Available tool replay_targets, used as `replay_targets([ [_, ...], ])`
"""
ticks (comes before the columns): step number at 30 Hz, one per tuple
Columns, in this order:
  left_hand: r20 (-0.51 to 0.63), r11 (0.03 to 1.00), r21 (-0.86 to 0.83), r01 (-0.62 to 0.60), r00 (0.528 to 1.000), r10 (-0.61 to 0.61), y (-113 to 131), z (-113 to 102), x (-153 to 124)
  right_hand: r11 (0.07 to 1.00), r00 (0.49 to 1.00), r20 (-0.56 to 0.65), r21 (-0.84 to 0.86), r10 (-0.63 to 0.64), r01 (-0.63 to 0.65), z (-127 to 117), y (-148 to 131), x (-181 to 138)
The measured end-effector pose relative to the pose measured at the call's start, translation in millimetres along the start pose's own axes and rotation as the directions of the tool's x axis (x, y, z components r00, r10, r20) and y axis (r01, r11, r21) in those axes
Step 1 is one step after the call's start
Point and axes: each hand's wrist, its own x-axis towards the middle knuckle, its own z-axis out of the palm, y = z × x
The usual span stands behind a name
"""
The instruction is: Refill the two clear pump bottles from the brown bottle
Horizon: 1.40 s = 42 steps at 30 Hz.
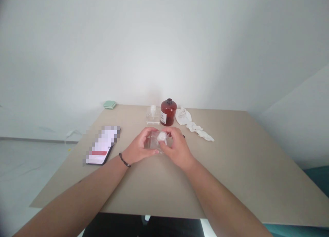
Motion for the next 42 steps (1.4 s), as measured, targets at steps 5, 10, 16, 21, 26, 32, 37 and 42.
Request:
replay_targets([
  [5,0.016,1.0,0.026,-0.016,1.0,0.015,-6.0,-2.6,1.7,0.996,1.0,0.023,0.086,-0.001,-0.001,7.5,11.5,-0.6],
  [10,0.04,0.984,0.168,-0.062,0.998,0.056,-3.5,-3.6,-0.5,0.968,0.991,0.083,0.22,0.106,-0.122,20.0,14.8,-3.4],
  [16,0.082,0.895,0.362,-0.26,0.965,0.247,6.1,-2.8,-1.3,0.935,0.991,0.089,0.33,0.104,-0.127,29.2,16.7,-2.7],
  [21,0.148,0.882,0.388,-0.268,0.963,0.227,9.1,-5.0,0.2,0.9,0.989,0.121,0.416,0.082,-0.126,26.5,21.5,-3.6],
  [26,0.142,0.886,0.374,-0.274,0.961,0.237,7.4,-6.4,0.0,0.89,0.984,0.148,0.431,0.094,-0.15,25.2,23.0,-3.4],
  [32,0.135,0.891,0.368,-0.264,0.964,0.23,5.0,-6.2,-1.4,0.867,0.986,0.136,0.474,0.1,-0.154,26.7,22.5,-3.7],
  [37,0.132,0.885,0.372,-0.28,0.96,0.248,3.6,-6.0,-0.8,0.889,0.986,0.148,0.439,0.075,-0.134,26.1,22.6,-3.0],
  [42,0.126,0.888,0.373,-0.269,0.963,0.239,5.0,-5.2,-0.9,0.879,0.983,0.132,0.445,0.124,-0.171,29.7,26.0,-3.6],
])
